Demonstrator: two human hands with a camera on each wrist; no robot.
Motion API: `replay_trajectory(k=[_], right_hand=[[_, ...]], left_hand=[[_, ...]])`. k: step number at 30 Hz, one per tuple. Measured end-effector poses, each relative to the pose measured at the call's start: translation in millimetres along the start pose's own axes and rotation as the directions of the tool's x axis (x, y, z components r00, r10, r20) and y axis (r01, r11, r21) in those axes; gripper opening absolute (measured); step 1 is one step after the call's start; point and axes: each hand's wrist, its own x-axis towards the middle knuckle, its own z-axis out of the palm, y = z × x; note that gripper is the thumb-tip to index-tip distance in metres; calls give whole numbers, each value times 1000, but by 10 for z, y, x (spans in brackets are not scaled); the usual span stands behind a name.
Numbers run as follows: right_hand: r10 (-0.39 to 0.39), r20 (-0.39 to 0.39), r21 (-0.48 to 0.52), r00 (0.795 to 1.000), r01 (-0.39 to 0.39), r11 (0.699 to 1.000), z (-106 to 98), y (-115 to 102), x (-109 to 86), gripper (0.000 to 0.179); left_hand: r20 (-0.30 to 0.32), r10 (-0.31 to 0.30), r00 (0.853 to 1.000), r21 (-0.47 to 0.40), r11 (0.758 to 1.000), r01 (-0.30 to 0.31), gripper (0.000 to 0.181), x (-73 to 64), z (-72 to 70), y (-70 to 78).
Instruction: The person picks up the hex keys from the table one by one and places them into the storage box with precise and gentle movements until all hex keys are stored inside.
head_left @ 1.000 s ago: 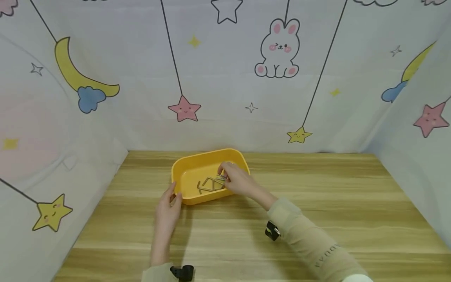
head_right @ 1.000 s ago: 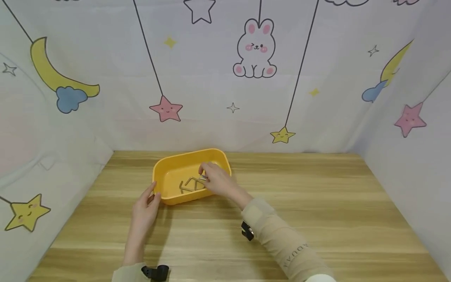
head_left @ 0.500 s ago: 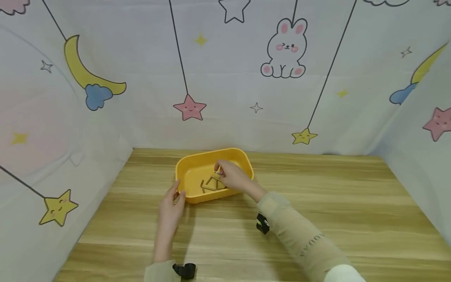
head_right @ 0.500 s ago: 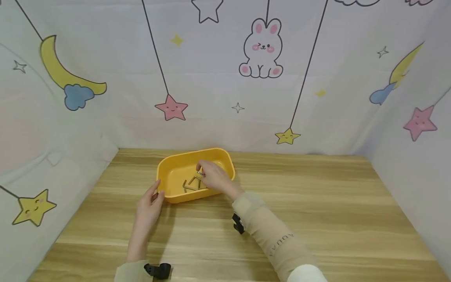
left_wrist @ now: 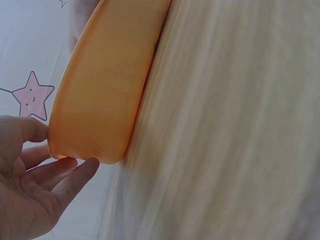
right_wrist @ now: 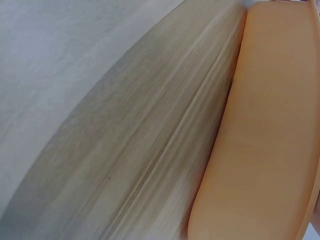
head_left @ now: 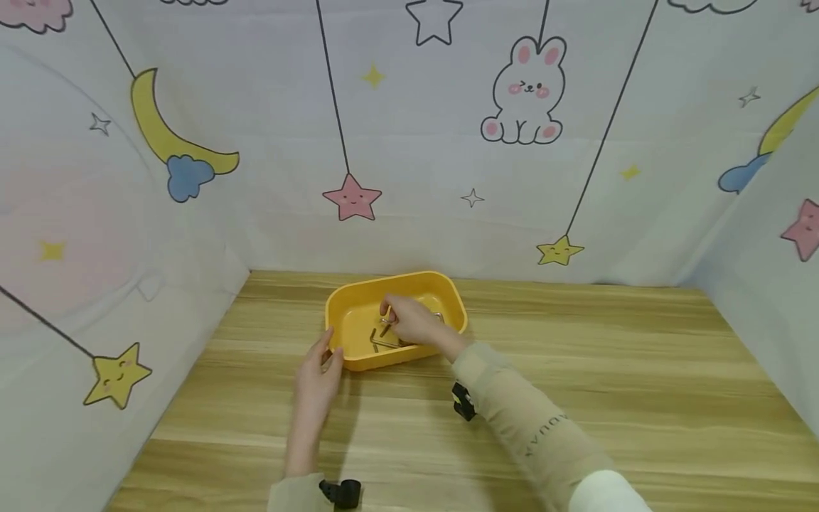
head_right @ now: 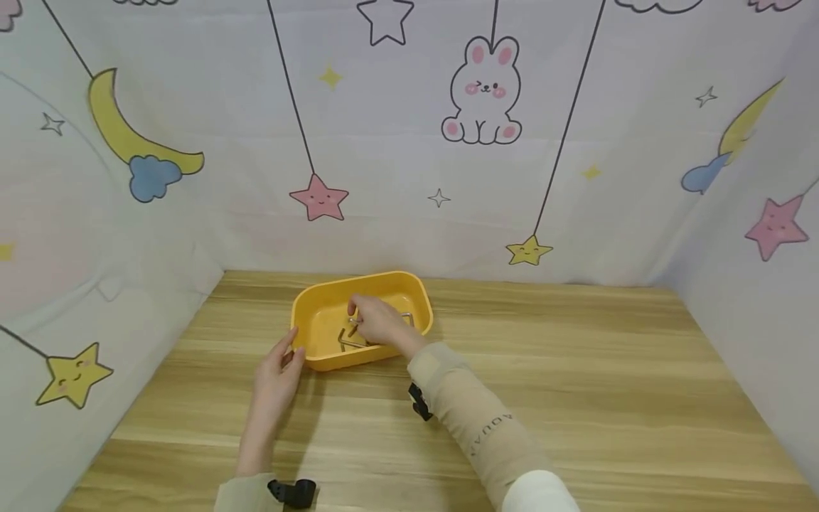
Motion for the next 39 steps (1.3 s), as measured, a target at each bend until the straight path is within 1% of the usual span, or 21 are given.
replay_trajectory(k=[2,9,13,17,22,25,31,35,37,39], right_hand=[[7,3,1,1000,-7,1000,7,7,12,29],[75,-5,10,997,-75,997,16,59,13,26],[95,-57,-19,994,-96,995,16,76,26,29],[92,-114,-72,989,-101,992,-15,86,18,28],[78,-147,-102,986,-93,990,-89,82,-25,24],[70,-169,-88,983,-86,992,-133,72,-68,23],[62,-199,-17,978,-66,998,-227,24,-178,20],[50,-239,-4,970,-53,999,-288,-18,-279,18],[49,-275,1,960,-50,999,-314,-31,-348,17],[60,-312,30,948,-54,998,-337,-41,-429,17]], left_hand=[[-5,7,1000,-7,1000,-7,50,4,12,5],[-10,22,1000,-17,1000,-22,49,13,64,12],[-13,21,1000,-18,1000,-22,49,13,80,16],[-12,17,1000,-23,1000,-17,49,10,96,21],[-12,22,1000,-33,999,-22,49,0,101,31],[-1,10,1000,-34,999,-10,49,-5,86,33],[24,-11,1000,-13,1000,11,49,-4,12,39],[28,9,1000,11,1000,-9,50,20,-55,57],[15,22,1000,28,999,-22,51,37,-72,67],[-1,38,999,42,998,-38,51,47,-81,75]])
